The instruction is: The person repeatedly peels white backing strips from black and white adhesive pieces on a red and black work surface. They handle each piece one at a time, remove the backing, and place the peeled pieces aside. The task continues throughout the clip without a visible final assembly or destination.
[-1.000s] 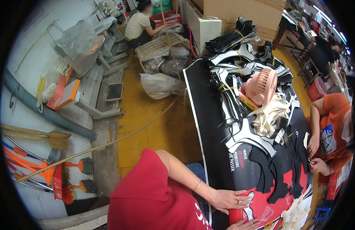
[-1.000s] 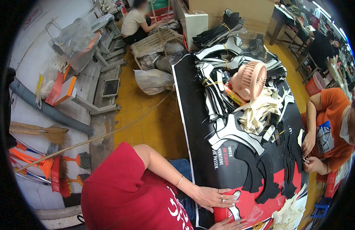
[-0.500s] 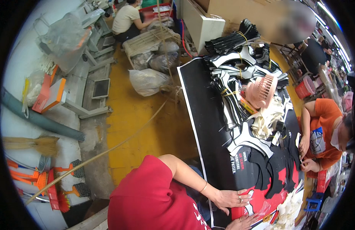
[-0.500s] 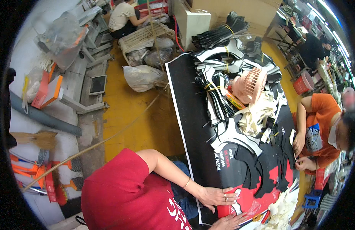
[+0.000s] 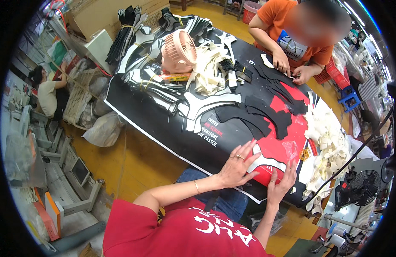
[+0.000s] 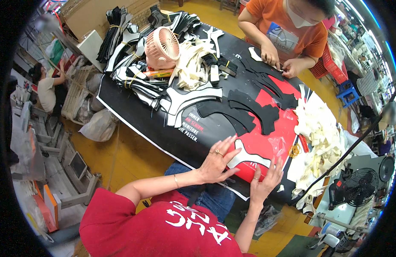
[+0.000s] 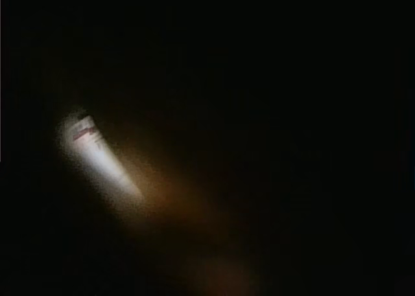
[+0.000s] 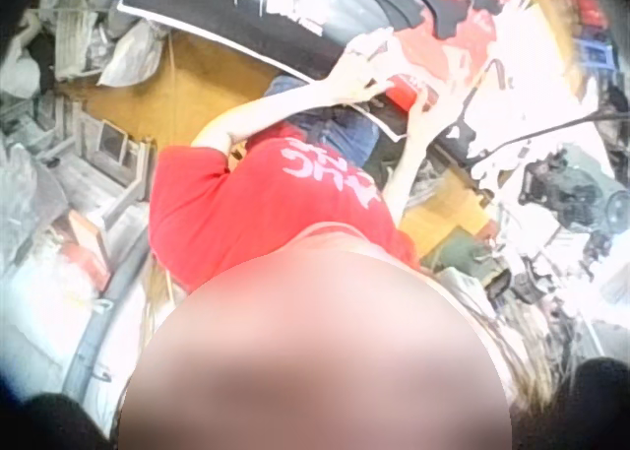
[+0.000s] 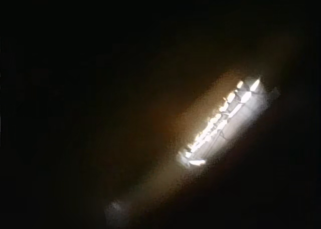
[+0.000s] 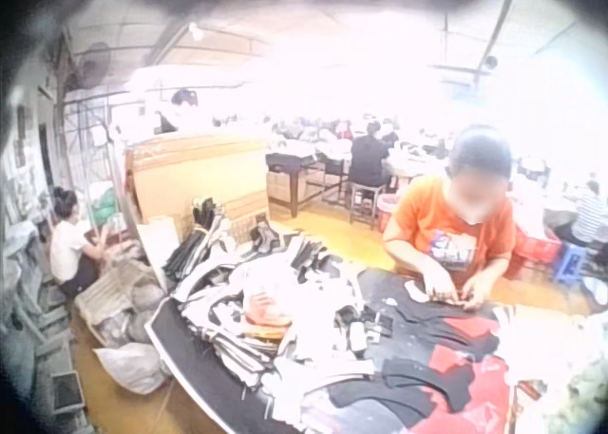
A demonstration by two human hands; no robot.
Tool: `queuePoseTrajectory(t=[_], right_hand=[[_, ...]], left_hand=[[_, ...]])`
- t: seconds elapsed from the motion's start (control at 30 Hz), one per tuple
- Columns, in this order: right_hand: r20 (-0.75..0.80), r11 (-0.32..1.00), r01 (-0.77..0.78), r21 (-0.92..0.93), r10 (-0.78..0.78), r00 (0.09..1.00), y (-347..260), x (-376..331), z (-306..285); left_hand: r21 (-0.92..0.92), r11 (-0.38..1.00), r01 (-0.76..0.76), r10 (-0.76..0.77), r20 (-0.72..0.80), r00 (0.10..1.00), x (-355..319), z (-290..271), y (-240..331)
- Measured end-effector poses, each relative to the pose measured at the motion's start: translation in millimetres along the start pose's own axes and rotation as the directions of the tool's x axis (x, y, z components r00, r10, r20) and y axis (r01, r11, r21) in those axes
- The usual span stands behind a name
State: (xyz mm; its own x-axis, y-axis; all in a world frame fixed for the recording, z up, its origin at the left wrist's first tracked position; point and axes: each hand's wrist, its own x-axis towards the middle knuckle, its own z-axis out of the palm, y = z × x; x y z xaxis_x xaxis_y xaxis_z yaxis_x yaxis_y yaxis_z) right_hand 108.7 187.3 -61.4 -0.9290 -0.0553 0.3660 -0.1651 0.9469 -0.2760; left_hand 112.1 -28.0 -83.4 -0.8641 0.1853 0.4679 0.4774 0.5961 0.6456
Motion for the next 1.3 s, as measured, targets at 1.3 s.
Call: queuePoseTrajectory(t=[1.3], right_hand=[[0.122, 0.946, 0.186, 0.264, -0.224, 0.967, -108, 137, 72]], left_hand=[[0.574, 0.771, 0.277, -0.391, 0.083, 0.916, 51, -127, -91]])
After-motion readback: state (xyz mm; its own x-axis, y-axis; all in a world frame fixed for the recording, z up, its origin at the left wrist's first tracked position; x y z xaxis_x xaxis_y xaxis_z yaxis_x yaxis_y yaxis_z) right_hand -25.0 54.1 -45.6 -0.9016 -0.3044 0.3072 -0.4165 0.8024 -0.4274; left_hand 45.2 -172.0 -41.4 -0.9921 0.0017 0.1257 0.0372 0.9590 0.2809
